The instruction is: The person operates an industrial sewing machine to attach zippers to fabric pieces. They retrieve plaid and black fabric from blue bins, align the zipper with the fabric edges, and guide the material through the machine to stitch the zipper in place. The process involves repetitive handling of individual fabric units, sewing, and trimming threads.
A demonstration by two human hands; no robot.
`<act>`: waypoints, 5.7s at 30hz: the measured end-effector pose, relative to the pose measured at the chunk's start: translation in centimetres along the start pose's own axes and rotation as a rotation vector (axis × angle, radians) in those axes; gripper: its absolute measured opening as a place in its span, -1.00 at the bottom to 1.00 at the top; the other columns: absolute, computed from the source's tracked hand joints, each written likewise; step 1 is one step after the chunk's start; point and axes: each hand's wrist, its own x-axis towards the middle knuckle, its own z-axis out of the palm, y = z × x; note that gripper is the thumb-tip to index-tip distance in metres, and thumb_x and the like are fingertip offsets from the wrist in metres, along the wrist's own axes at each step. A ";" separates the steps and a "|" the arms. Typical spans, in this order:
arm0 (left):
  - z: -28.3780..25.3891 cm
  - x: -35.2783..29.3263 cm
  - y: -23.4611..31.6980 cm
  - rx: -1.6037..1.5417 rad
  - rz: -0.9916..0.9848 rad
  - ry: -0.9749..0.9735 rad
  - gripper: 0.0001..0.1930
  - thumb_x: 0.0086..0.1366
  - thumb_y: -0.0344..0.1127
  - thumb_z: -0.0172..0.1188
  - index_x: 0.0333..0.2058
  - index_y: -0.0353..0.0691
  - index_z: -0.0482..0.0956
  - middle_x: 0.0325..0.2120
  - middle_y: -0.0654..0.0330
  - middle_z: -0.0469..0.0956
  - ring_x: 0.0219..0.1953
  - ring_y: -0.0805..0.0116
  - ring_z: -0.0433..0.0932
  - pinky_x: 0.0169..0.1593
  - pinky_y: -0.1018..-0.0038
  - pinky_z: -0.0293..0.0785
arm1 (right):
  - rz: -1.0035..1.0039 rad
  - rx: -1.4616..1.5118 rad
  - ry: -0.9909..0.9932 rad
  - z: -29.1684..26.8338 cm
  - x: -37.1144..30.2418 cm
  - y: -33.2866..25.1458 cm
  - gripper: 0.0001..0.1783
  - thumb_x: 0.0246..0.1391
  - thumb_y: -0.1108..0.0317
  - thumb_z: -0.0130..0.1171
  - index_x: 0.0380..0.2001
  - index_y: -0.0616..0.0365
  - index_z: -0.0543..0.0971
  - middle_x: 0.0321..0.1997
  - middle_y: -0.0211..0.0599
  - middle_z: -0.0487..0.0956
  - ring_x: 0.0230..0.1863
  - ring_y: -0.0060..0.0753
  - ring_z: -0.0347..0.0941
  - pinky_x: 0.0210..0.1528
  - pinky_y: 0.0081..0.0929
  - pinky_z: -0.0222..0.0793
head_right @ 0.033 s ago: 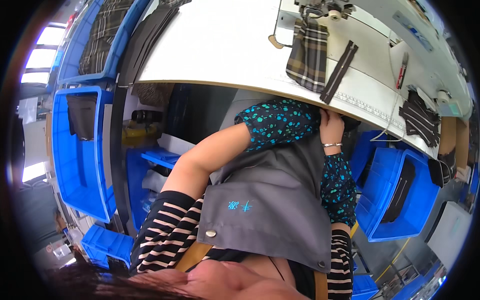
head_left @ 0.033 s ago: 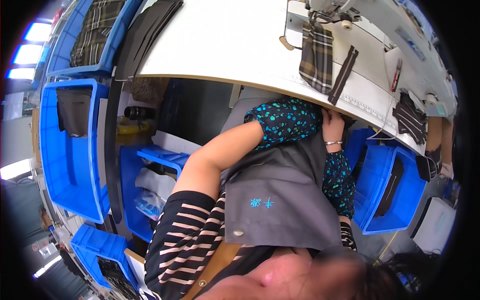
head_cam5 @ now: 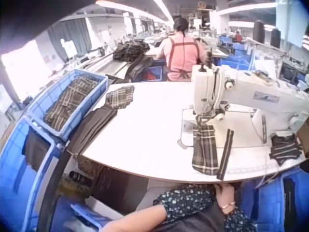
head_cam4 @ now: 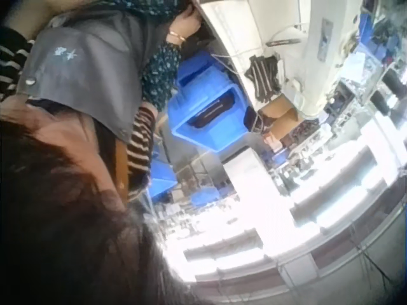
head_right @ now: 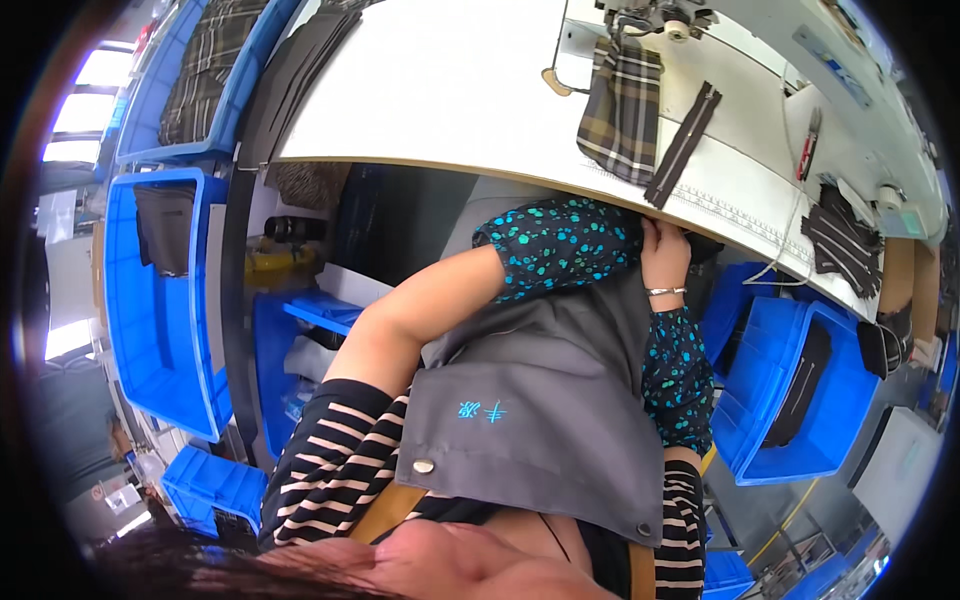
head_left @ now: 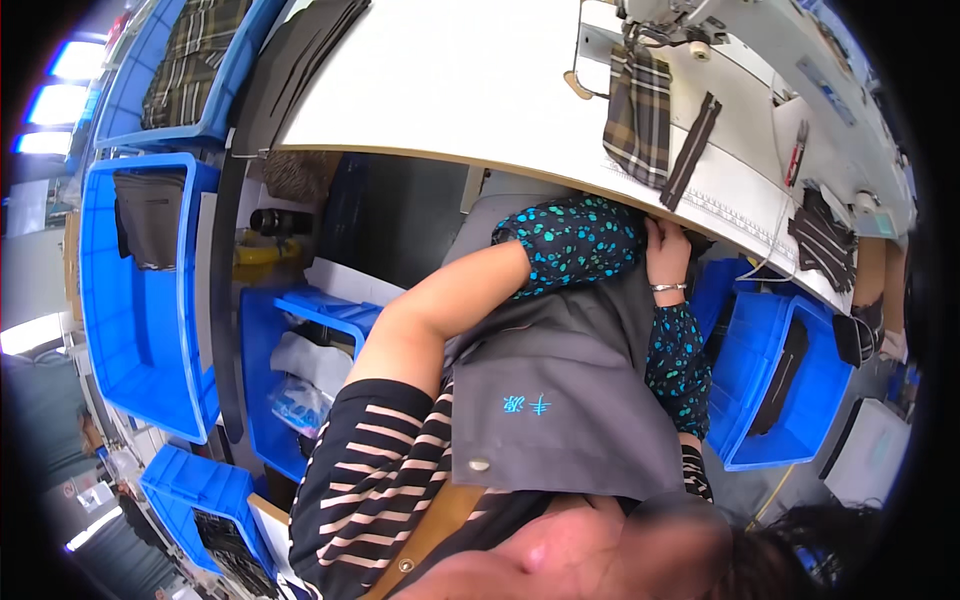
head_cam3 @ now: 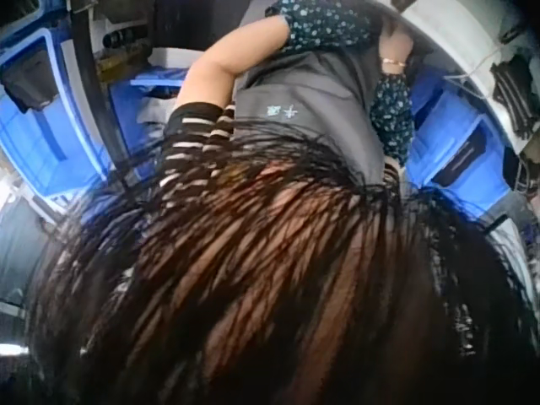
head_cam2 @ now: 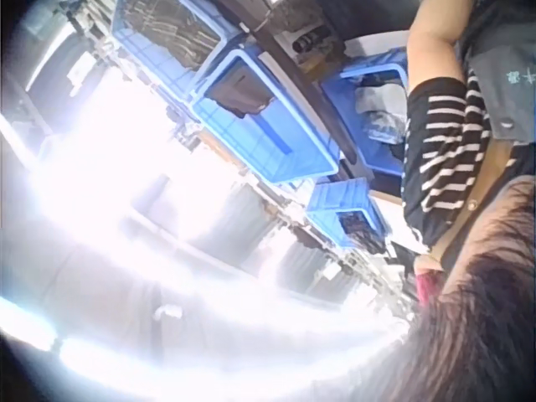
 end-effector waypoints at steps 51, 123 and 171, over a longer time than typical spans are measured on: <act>3.3 -17.8 14.4 0.756 0.612 -0.123 -0.82 0.28 -0.46 0.36 -0.14 -0.32 0.74 -0.24 0.03 0.73 -0.23 0.23 0.71 -0.14 0.37 0.62 | 0.291 -0.092 0.164 1.9 1.2 11.0 -0.58 0.33 0.29 0.15 0.17 0.20 0.64 0.14 0.07 0.68 0.26 -0.05 0.56 0.32 -0.15 0.38; -15.2 -33.5 2.5 -0.014 0.058 0.613 -0.61 0.35 -0.39 0.18 0.12 -0.37 0.60 -0.06 0.19 0.70 -0.08 0.43 0.63 0.07 0.40 0.57 | -0.542 0.574 -0.810 -6.3 -2.5 -17.4 -0.68 0.13 0.55 0.35 -0.02 0.26 0.70 0.00 -0.06 0.73 0.00 -0.04 0.69 0.04 -0.32 0.58; -5.4 -3.3 27.2 1.577 1.126 0.412 -0.83 0.27 -0.29 0.41 -0.17 -0.09 0.75 -0.21 0.29 0.61 -0.16 0.20 0.55 -0.11 0.29 0.53 | -1.139 -0.398 -0.069 -13.1 18.1 -6.8 -0.74 0.00 0.42 0.30 -0.18 0.13 0.64 -0.16 -0.34 0.66 -0.40 -0.44 0.60 -0.44 -0.45 0.51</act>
